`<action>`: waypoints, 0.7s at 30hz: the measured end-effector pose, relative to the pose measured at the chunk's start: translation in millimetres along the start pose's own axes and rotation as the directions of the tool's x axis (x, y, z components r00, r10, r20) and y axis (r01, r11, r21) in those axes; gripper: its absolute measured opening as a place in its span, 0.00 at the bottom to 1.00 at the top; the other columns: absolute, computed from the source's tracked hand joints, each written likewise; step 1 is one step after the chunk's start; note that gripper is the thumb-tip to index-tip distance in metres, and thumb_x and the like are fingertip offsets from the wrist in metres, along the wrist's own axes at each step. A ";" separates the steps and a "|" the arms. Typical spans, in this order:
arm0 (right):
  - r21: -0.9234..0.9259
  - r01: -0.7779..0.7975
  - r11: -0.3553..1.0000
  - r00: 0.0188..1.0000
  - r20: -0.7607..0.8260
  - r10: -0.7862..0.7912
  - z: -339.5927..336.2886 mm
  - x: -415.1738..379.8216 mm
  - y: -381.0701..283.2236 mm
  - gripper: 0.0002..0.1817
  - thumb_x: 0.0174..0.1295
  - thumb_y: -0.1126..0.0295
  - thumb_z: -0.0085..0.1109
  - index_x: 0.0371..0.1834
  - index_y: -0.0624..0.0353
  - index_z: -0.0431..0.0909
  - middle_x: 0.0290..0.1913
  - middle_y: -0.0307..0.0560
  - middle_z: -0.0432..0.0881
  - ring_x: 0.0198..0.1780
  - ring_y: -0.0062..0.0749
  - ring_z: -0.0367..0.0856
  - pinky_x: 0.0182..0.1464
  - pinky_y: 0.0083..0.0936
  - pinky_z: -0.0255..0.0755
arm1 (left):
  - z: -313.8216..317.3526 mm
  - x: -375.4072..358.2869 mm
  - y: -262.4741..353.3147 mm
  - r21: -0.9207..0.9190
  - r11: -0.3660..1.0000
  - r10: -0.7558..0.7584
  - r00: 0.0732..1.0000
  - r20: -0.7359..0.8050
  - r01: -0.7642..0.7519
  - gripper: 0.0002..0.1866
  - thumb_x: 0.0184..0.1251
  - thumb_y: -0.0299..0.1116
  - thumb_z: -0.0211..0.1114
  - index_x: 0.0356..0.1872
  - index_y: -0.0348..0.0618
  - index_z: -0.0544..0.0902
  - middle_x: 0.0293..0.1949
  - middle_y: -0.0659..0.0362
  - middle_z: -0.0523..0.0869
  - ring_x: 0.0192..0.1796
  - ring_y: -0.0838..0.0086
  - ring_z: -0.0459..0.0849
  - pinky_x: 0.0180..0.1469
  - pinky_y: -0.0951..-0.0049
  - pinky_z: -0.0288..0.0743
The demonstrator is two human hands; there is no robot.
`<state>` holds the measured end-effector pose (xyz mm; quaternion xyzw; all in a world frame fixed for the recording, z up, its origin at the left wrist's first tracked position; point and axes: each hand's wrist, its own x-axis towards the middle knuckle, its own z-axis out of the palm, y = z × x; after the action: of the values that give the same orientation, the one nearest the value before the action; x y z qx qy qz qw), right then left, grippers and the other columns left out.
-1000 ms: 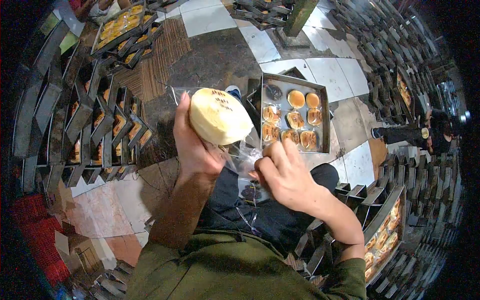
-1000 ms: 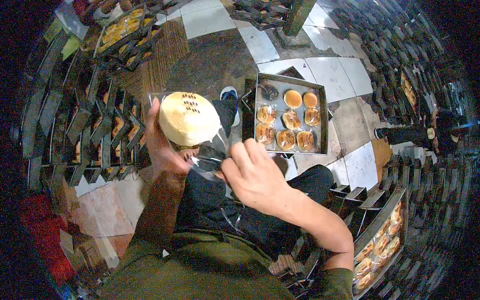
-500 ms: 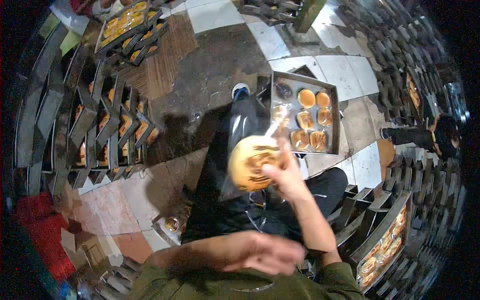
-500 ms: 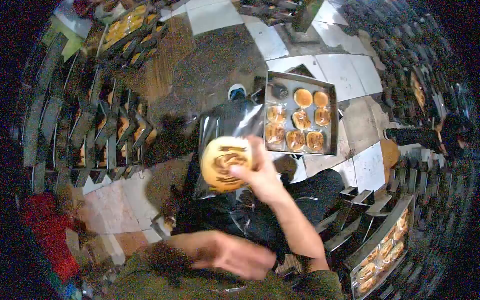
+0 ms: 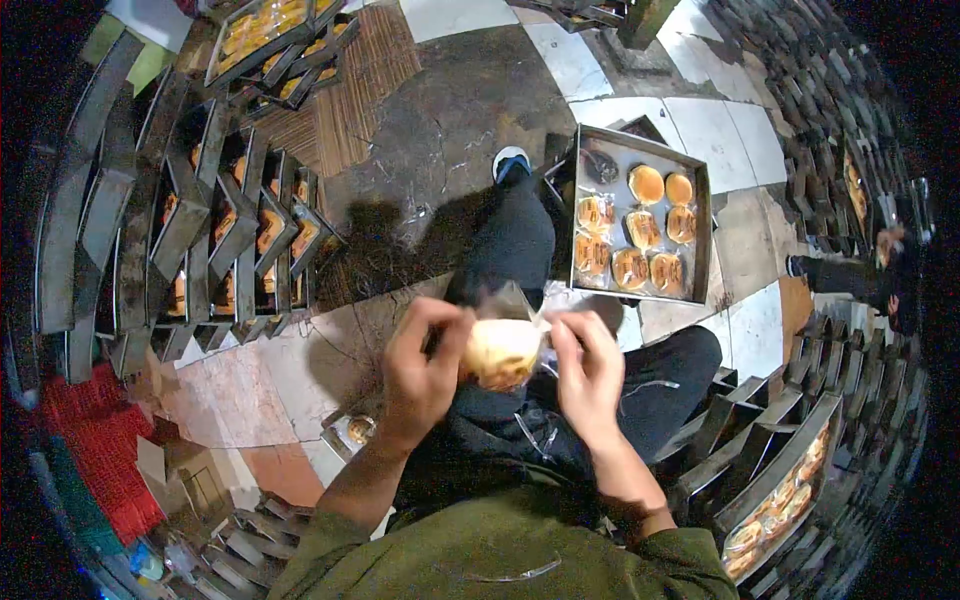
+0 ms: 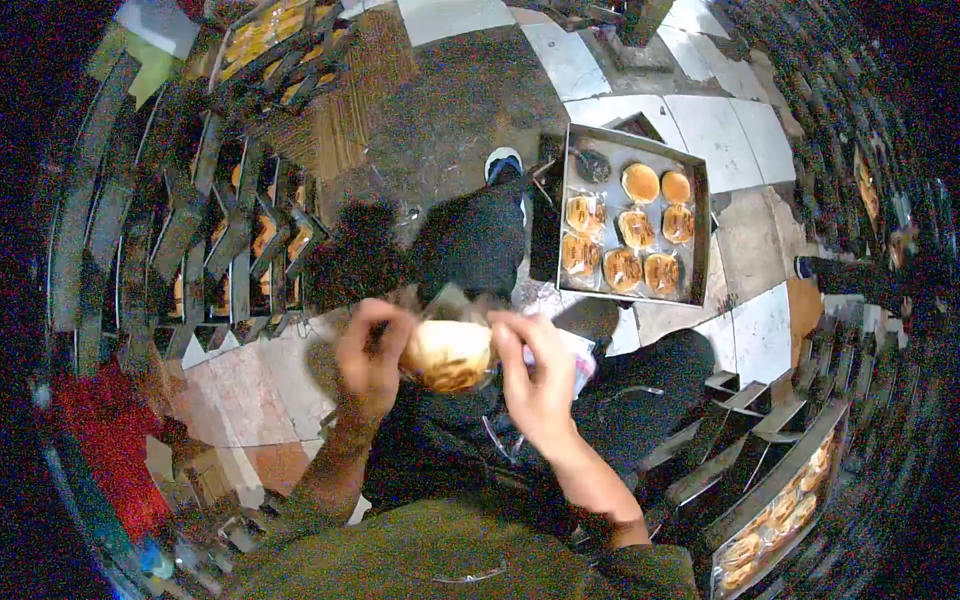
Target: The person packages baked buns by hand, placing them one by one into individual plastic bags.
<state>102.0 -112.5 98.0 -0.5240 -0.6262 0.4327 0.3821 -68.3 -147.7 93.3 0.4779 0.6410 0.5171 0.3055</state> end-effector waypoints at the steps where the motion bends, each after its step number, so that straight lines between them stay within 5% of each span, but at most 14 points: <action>1: -0.043 0.182 0.982 0.982 -0.035 -0.184 -6.6 -6.9 -8.5 0.06 0.56 0.79 0.57 0.37 0.64 0.78 0.30 0.48 0.77 0.31 0.37 0.74 0.35 0.25 0.68 | -5.8 -6.3 10.4 -0.014 0.988 0.154 0.988 0.009 -0.154 0.06 0.62 0.30 0.60 0.32 0.38 0.75 0.30 0.54 0.77 0.35 0.71 0.76 0.38 0.74 0.70; 2: -0.094 0.363 0.927 0.927 -0.064 -0.370 -11.0 -11.4 -12.8 0.07 0.54 0.80 0.58 0.37 0.64 0.78 0.30 0.48 0.77 0.30 0.37 0.74 0.35 0.26 0.68 | -8.5 -9.0 16.5 -0.033 0.949 0.313 0.950 0.013 -0.313 0.05 0.61 0.29 0.60 0.32 0.39 0.75 0.32 0.53 0.76 0.36 0.70 0.76 0.39 0.74 0.70; 4: -0.071 0.353 0.933 0.935 -0.015 -0.355 -4.4 -12.0 -4.7 0.05 0.52 0.81 0.59 0.32 0.65 0.76 0.28 0.48 0.77 0.30 0.37 0.74 0.35 0.26 0.68 | -6.0 -12.4 9.6 0.027 0.919 0.393 0.919 0.030 -0.394 0.06 0.61 0.31 0.60 0.32 0.39 0.74 0.32 0.54 0.74 0.35 0.71 0.74 0.39 0.74 0.69; 6: 0.136 0.089 0.987 0.995 0.034 -0.094 -11.0 -24.3 -1.6 0.03 0.52 0.81 0.59 0.30 0.65 0.75 0.27 0.49 0.77 0.30 0.35 0.74 0.34 0.26 0.68 | -6.4 -17.0 9.3 -0.192 0.968 0.160 0.987 -0.026 -0.162 0.08 0.61 0.32 0.61 0.31 0.39 0.74 0.31 0.57 0.73 0.33 0.73 0.72 0.38 0.75 0.67; 7: 0.162 0.295 0.942 0.955 -0.026 -0.295 -18.7 -28.0 -8.9 0.03 0.52 0.81 0.59 0.28 0.65 0.74 0.27 0.49 0.77 0.29 0.34 0.74 0.33 0.25 0.68 | -8.4 -19.7 14.0 -0.314 0.919 0.247 0.969 -0.011 -0.238 0.09 0.61 0.33 0.61 0.30 0.39 0.73 0.30 0.58 0.72 0.32 0.75 0.70 0.37 0.75 0.66; 8: 0.178 0.343 0.922 0.939 -0.027 -0.343 -24.7 -29.3 -23.7 0.04 0.52 0.81 0.60 0.27 0.66 0.74 0.28 0.48 0.77 0.28 0.33 0.74 0.33 0.25 0.68 | -12.1 -25.1 21.4 -0.388 0.902 0.233 0.970 0.068 -0.190 0.09 0.62 0.33 0.61 0.29 0.39 0.73 0.29 0.57 0.73 0.31 0.75 0.71 0.36 0.75 0.67; 10: 0.106 0.319 0.942 0.948 -0.032 -0.317 -20.2 -22.0 -27.8 0.04 0.54 0.78 0.60 0.26 0.65 0.73 0.25 0.46 0.75 0.26 0.32 0.71 0.32 0.23 0.66 | -9.4 -17.8 37.9 -0.142 0.973 0.205 0.964 0.172 -0.181 0.10 0.63 0.35 0.62 0.29 0.39 0.74 0.29 0.58 0.73 0.30 0.75 0.71 0.36 0.74 0.68; 12: 0.026 0.075 0.997 0.996 0.055 -0.077 -9.9 4.4 -32.0 0.08 0.59 0.73 0.57 0.25 0.64 0.72 0.22 0.42 0.71 0.25 0.27 0.67 0.31 0.21 0.63 | 6.2 3.7 25.4 0.082 0.994 0.062 0.997 0.051 -0.066 0.09 0.63 0.33 0.59 0.26 0.43 0.72 0.28 0.62 0.74 0.32 0.78 0.70 0.34 0.79 0.63; 13: 0.181 -0.064 0.981 0.996 0.074 0.052 -5.9 19.0 -23.7 0.14 0.65 0.66 0.51 0.24 0.64 0.70 0.20 0.37 0.66 0.25 0.21 0.64 0.30 0.19 0.60 | 11.1 18.5 10.7 -0.252 0.967 -0.035 0.998 -0.053 0.020 0.09 0.66 0.35 0.58 0.29 0.42 0.72 0.27 0.63 0.72 0.29 0.78 0.70 0.35 0.77 0.67; 14: 0.282 -0.175 0.943 0.983 -0.001 0.183 -6.7 33.5 -17.9 0.17 0.67 0.62 0.48 0.23 0.63 0.70 0.20 0.33 0.65 0.27 0.16 0.63 0.30 0.19 0.60 | 2.2 29.1 20.5 -0.206 0.966 -0.202 0.956 -0.213 0.159 0.08 0.68 0.32 0.55 0.29 0.42 0.70 0.27 0.63 0.71 0.28 0.80 0.68 0.34 0.78 0.66; 16: 0.315 -0.267 0.911 0.962 0.035 0.270 -2.9 27.5 2.2 0.18 0.67 0.60 0.49 0.25 0.62 0.72 0.21 0.31 0.67 0.28 0.15 0.63 0.30 0.18 0.60 | 5.7 17.1 3.1 -0.126 0.986 -0.146 0.945 -0.293 0.113 0.08 0.68 0.31 0.54 0.29 0.41 0.70 0.29 0.63 0.69 0.28 0.80 0.67 0.34 0.78 0.65; 19: 0.363 -0.440 0.821 0.896 0.121 0.427 9.1 -17.9 45.5 0.14 0.66 0.61 0.50 0.29 0.59 0.75 0.26 0.29 0.73 0.29 0.13 0.65 0.32 0.14 0.59 | 8.5 -32.2 -31.5 -0.163 0.961 -0.254 0.943 -0.216 0.222 0.10 0.66 0.32 0.57 0.28 0.40 0.67 0.36 0.62 0.67 0.29 0.81 0.67 0.34 0.79 0.64; 20: 0.275 -0.460 0.844 0.888 0.132 0.441 12.0 -38.9 63.1 0.14 0.67 0.62 0.50 0.29 0.60 0.75 0.24 0.26 0.71 0.28 0.13 0.64 0.34 0.15 0.60 | 5.1 -54.2 -44.9 0.041 0.958 -0.269 0.941 -0.206 0.283 0.10 0.66 0.31 0.57 0.27 0.40 0.67 0.36 0.62 0.67 0.29 0.82 0.67 0.34 0.80 0.63; 21: 0.222 -0.520 0.825 0.853 0.180 0.489 9.7 -52.3 69.7 0.12 0.65 0.64 0.53 0.29 0.60 0.74 0.25 0.30 0.71 0.30 0.16 0.66 0.35 0.16 0.61 | 10.5 -66.2 -45.9 -0.128 0.946 -0.321 0.906 -0.276 0.297 0.10 0.66 0.32 0.57 0.27 0.41 0.69 0.31 0.65 0.69 0.28 0.83 0.67 0.34 0.81 0.63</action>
<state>123.9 -160.2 27.8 -0.5898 -0.4231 0.6269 0.2831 -49.0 -205.7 39.7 0.2753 0.7245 0.5535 0.3049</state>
